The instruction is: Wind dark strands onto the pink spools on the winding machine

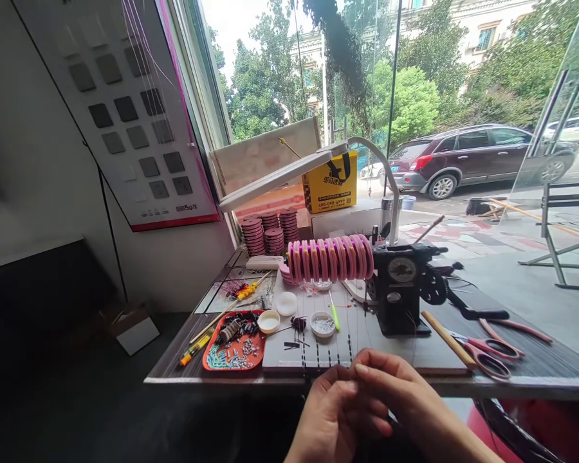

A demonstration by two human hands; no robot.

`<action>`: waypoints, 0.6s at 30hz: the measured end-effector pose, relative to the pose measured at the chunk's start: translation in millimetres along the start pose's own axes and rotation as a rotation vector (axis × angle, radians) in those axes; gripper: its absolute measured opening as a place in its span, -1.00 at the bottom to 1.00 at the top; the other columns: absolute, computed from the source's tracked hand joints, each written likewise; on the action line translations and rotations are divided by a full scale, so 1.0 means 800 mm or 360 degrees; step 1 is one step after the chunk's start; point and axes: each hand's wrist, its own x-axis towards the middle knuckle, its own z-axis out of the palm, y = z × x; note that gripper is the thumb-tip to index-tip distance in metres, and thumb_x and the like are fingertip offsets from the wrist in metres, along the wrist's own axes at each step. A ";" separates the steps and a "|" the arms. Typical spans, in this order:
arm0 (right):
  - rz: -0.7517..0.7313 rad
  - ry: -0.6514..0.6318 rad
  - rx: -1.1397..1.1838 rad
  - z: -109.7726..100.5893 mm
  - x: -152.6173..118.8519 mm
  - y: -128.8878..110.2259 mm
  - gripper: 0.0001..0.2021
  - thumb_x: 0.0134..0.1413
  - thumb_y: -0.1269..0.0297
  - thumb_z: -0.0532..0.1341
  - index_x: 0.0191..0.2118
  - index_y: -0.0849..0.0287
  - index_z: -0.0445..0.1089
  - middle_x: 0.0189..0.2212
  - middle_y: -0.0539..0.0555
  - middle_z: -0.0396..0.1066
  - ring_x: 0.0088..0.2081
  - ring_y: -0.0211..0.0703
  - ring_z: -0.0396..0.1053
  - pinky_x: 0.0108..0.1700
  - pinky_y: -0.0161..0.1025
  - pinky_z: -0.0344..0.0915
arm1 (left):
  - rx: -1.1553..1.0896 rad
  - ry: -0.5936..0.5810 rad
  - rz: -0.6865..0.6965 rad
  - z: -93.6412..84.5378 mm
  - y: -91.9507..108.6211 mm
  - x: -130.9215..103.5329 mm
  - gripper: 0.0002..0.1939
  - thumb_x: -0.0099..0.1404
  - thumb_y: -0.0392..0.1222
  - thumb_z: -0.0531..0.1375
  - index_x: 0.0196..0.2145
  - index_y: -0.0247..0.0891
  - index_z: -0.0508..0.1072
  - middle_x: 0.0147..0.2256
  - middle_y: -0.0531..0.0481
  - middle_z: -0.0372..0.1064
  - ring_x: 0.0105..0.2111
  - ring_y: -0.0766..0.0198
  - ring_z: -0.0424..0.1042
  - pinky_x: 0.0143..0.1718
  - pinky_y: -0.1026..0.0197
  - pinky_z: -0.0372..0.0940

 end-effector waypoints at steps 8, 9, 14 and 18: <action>-0.0669 0.0698 -0.1045 -0.027 0.035 -0.076 -0.48 -0.15 -0.04 0.17 -0.12 0.27 0.34 -0.70 -0.07 0.19 -0.65 -0.29 0.04 -0.60 -0.30 -0.05 | 0.0506 0.0171 0.0157 0.010 -0.002 0.006 -0.87 0.19 -0.25 0.08 -0.27 -0.31 0.30 -0.44 -0.15 0.51 -0.47 0.22 0.46 -0.33 0.22 0.22; -0.0678 0.0717 -0.1154 -0.028 0.042 -0.079 -0.50 -0.13 -0.02 0.14 -0.13 0.28 0.34 -0.71 -0.07 0.19 -0.65 -0.29 0.04 -0.60 -0.30 -0.05 | 0.0662 0.0223 0.0189 0.012 -0.003 0.006 -0.77 0.19 -0.25 0.07 -0.17 -0.33 0.29 -0.41 -0.16 0.52 -0.42 0.19 0.46 -0.30 0.21 0.20; -0.0788 0.0749 -0.1147 -0.022 0.062 -0.082 -0.53 -0.15 -0.10 0.16 -0.30 0.25 0.39 -0.76 -0.13 0.05 -0.68 -0.33 -0.06 -0.62 -0.31 -0.14 | 0.1614 0.0443 0.0490 0.031 0.015 0.003 -0.46 0.15 -0.28 0.14 0.11 -0.33 0.21 -0.39 -0.06 0.46 -0.33 0.11 0.35 -0.22 0.22 0.04; -0.0875 0.0676 -0.1072 -0.014 0.052 -0.095 -0.59 -0.24 -0.10 0.26 -0.49 0.22 0.37 -0.68 -0.07 0.14 -0.60 -0.31 0.00 -0.55 -0.30 -0.05 | 0.1834 0.0402 0.0750 0.062 0.043 0.010 -0.64 0.19 -0.21 0.12 -0.04 -0.29 0.39 -0.32 -0.09 0.38 -0.34 0.14 0.28 -0.26 0.24 0.03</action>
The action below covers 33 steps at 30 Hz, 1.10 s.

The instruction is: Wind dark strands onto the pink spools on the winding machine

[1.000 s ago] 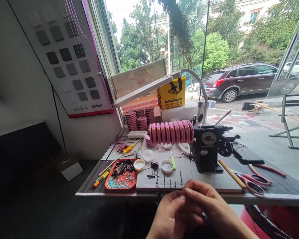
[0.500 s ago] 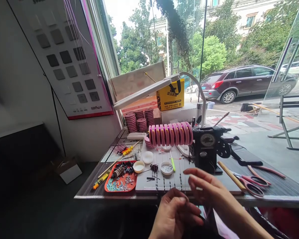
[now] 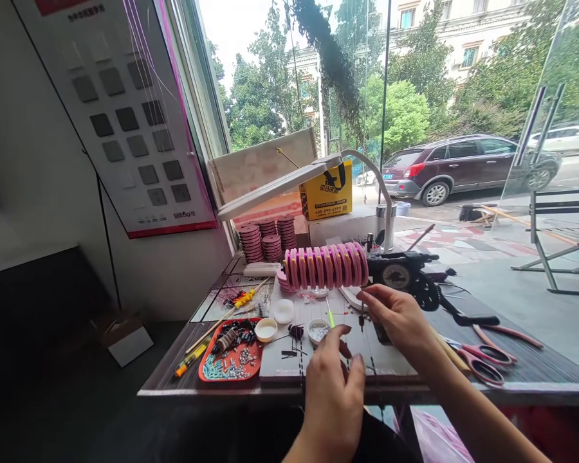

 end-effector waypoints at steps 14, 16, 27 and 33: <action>0.0361 -0.0283 0.0569 -0.008 -0.010 -0.002 -0.61 -0.25 -0.05 0.31 -0.55 0.22 0.29 -0.77 -0.16 0.05 -0.71 -0.46 -0.09 -0.65 -0.40 -0.21 | -0.1165 -0.0343 -0.0393 0.038 0.001 0.040 -0.67 -0.01 0.03 0.25 -0.53 -0.33 0.36 -0.55 0.01 0.27 -0.50 0.32 0.24 -0.39 0.25 0.13; 0.0387 -0.0384 0.0705 -0.003 -0.013 0.002 -0.61 -0.23 -0.04 0.31 -0.53 0.23 0.27 -0.73 -0.11 0.19 -0.74 -0.50 -0.08 -0.66 -0.40 -0.24 | -0.1424 -0.0440 -0.0637 0.033 -0.003 0.030 -0.58 -0.13 0.07 0.32 -0.49 -0.31 0.31 -0.61 0.03 0.30 -0.59 0.34 0.28 -0.43 0.24 0.19; 0.0418 -0.0347 0.0740 -0.004 -0.016 -0.016 -0.58 -0.27 0.00 0.35 -0.50 0.20 0.19 -0.74 -0.11 0.25 -0.75 -0.53 -0.06 -0.68 -0.46 -0.26 | -0.1293 -0.0753 -0.0730 0.019 -0.034 0.007 -0.53 -0.10 -0.10 0.27 -0.22 -0.32 0.31 -0.30 -0.13 0.39 -0.55 0.27 0.43 -0.51 0.22 0.34; 0.0399 -0.0403 0.0728 -0.007 -0.014 -0.012 -0.61 -0.23 -0.01 0.33 -0.51 0.18 0.20 -0.68 -0.07 0.30 -0.74 -0.47 -0.01 -0.70 -0.43 -0.15 | -0.0773 -0.0589 -0.0347 0.028 -0.001 0.038 -0.51 0.04 0.23 0.13 -0.34 -0.30 0.28 -0.50 0.06 0.22 -0.69 0.46 0.19 -0.75 0.41 0.08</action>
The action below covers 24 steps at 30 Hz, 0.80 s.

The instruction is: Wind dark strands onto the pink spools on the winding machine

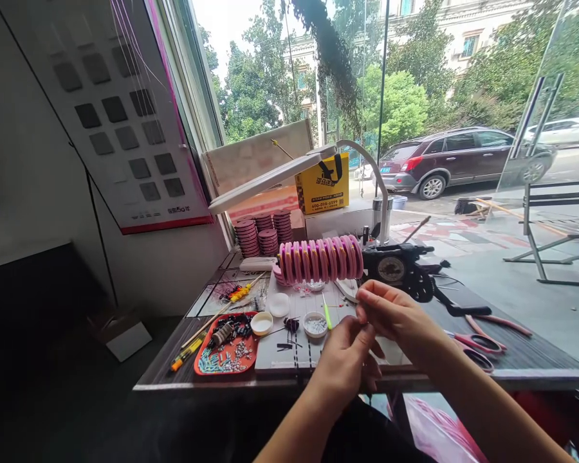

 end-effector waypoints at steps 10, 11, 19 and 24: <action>0.0073 0.0028 0.0156 0.003 -0.001 0.004 -0.56 -0.34 0.02 0.39 -0.53 0.18 0.17 -0.75 -0.12 0.23 -0.77 -0.51 -0.02 -0.67 -0.42 -0.28 | -0.0589 -0.0108 -0.0313 -0.003 -0.061 -0.043 -0.45 -0.11 0.31 0.22 -0.61 -0.27 0.21 -0.80 0.12 0.17 -0.87 0.50 0.04 -0.87 0.44 -0.13; 0.0082 0.0029 0.0149 0.003 -0.001 0.003 -0.56 -0.35 0.01 0.39 -0.53 0.18 0.16 -0.75 -0.12 0.24 -0.77 -0.51 -0.01 -0.67 -0.43 -0.28 | -0.0670 -0.0113 -0.0373 -0.005 -0.070 -0.049 -0.44 -0.17 0.32 0.25 -0.60 -0.27 0.22 -0.80 0.10 0.21 -0.88 0.47 0.08 -0.88 0.44 -0.10; 0.0110 0.0024 0.0147 0.003 0.001 0.004 -0.54 -0.36 0.00 0.39 -0.53 0.19 0.16 -0.74 -0.13 0.24 -0.77 -0.51 0.00 -0.66 -0.42 -0.27 | -0.1000 -0.0146 -0.0540 -0.014 -0.092 -0.068 -0.45 -0.26 0.23 0.35 -0.61 -0.31 0.27 -0.71 -0.07 0.40 -0.76 0.31 0.34 -0.76 0.41 0.16; 0.0087 0.0031 0.0143 0.002 0.000 0.006 -0.55 -0.36 0.00 0.39 -0.52 0.18 0.16 -0.73 -0.12 0.25 -0.77 -0.49 0.01 -0.65 -0.40 -0.28 | -0.1065 -0.0194 -0.0463 -0.019 -0.108 -0.075 -0.51 -0.12 0.18 0.33 -0.58 -0.34 0.32 -0.68 -0.12 0.42 -0.72 0.31 0.38 -0.72 0.43 0.13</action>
